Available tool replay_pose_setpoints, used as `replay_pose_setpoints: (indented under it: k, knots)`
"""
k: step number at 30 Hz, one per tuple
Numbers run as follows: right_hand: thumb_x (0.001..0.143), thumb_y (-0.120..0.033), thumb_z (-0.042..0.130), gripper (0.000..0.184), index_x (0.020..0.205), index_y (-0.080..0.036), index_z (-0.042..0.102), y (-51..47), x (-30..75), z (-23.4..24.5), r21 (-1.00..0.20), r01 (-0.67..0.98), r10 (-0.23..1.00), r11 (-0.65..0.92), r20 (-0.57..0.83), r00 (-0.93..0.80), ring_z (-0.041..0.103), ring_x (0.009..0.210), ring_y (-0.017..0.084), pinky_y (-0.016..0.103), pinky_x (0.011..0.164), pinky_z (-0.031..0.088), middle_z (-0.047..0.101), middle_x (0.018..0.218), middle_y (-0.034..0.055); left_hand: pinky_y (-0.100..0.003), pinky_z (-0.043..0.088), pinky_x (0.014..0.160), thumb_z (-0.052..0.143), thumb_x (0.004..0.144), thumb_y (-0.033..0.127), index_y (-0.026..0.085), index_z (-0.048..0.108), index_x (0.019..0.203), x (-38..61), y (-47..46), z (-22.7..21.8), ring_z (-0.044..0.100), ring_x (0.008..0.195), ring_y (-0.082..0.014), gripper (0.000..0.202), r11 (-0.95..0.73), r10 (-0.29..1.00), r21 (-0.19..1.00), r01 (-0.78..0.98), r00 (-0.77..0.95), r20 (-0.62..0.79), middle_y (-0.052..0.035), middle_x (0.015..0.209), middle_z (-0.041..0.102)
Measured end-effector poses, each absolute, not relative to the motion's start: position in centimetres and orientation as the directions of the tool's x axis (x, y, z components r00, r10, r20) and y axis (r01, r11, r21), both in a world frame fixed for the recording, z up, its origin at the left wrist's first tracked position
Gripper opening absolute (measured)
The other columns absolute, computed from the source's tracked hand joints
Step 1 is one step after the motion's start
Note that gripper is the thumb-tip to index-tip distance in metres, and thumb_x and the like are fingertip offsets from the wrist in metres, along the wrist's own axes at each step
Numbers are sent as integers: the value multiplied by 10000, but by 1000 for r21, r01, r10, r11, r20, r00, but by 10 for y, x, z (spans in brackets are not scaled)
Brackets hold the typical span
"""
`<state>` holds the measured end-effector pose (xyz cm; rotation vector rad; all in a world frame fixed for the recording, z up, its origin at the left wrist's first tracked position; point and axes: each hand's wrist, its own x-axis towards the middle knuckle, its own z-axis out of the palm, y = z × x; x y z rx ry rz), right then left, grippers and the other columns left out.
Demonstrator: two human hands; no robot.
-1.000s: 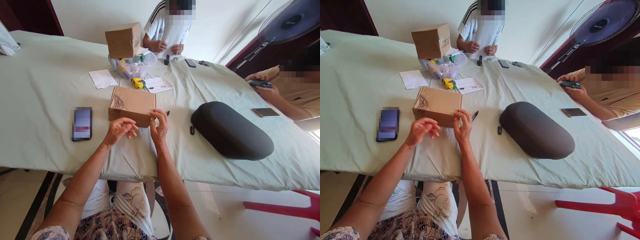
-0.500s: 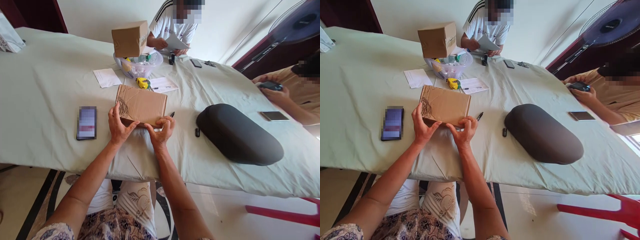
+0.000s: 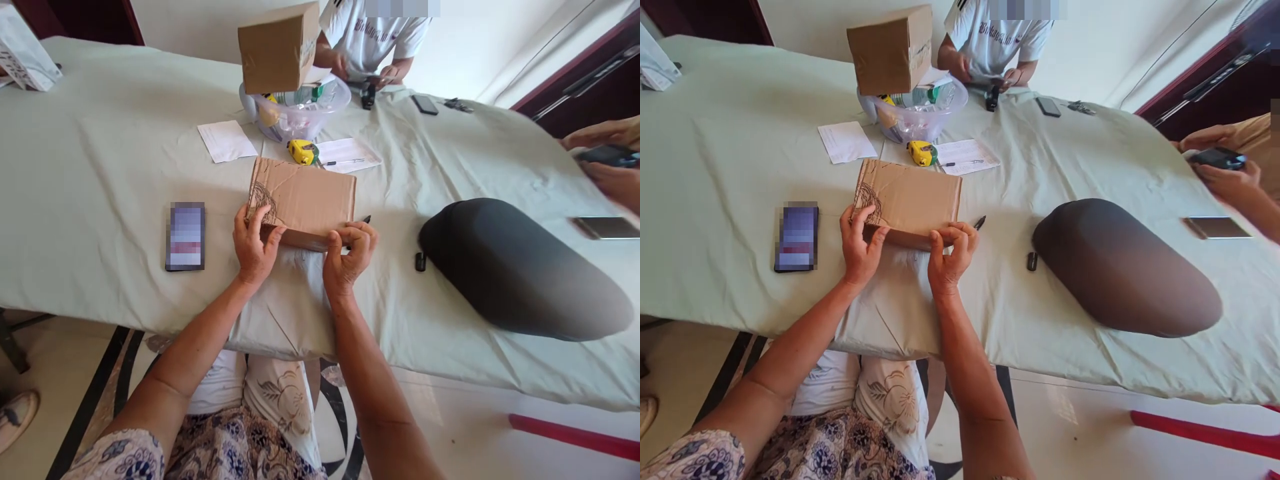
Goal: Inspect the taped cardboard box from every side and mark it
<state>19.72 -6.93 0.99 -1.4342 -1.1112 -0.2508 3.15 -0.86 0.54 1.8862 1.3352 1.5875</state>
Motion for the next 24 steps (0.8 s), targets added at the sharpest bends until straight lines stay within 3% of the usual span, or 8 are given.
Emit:
replay_pose_setpoints:
  k: [4, 9, 14, 21, 24]
  knots:
    - [1017, -495, 582, 273, 938, -234, 600, -64, 200, 8, -691, 639, 427, 338, 717, 550, 627, 1020, 214, 379, 882, 527, 617, 1012, 68, -449, 446, 1201, 427, 1040, 644, 184, 710, 1270, 25, -2, 4, 602, 1343, -286, 587, -535, 796, 745, 400, -59, 603, -199, 1368, 639]
    - [901, -600, 687, 406, 1042, -223, 631, -56, 207, 1, -834, 428, 452, 349, 550, 702, 630, 906, 160, 310, 805, 527, 642, 1032, 42, -373, 491, 1154, 347, 1104, 490, 170, 693, 1292, 20, 6, 3, 658, 1266, -215, 508, -589, 756, 712, 382, -51, 652, -178, 1322, 692]
    - [849, -652, 705, 475, 1033, -216, 658, -53, 211, -2, -879, 348, 499, 326, 473, 726, 634, 897, 157, 296, 806, 545, 649, 975, 33, -347, 498, 1128, 360, 1106, 451, 172, 709, 1233, 20, 9, 1, 665, 1254, -209, 464, -600, 730, 699, 388, -90, 677, -168, 1274, 720]
    - [786, -717, 725, 578, 1073, -220, 660, -48, 212, -14, -944, 254, 690, 212, 328, 645, 668, 901, 191, 334, 797, 576, 700, 955, 50, -352, 505, 1102, 457, 1065, 390, 190, 697, 1152, 11, 16, 1, 674, 1193, -219, 325, -576, 735, 738, 351, -173, 656, -129, 1179, 740]
    - [765, -769, 724, 637, 1108, -233, 683, -46, 212, -18, -960, 219, 746, 174, 273, 607, 708, 961, 211, 339, 802, 581, 752, 1065, 82, -349, 511, 1092, 491, 1034, 341, 189, 686, 1131, 6, 19, 3, 673, 1173, -216, 265, -562, 744, 760, 328, -202, 637, -115, 1160, 734]
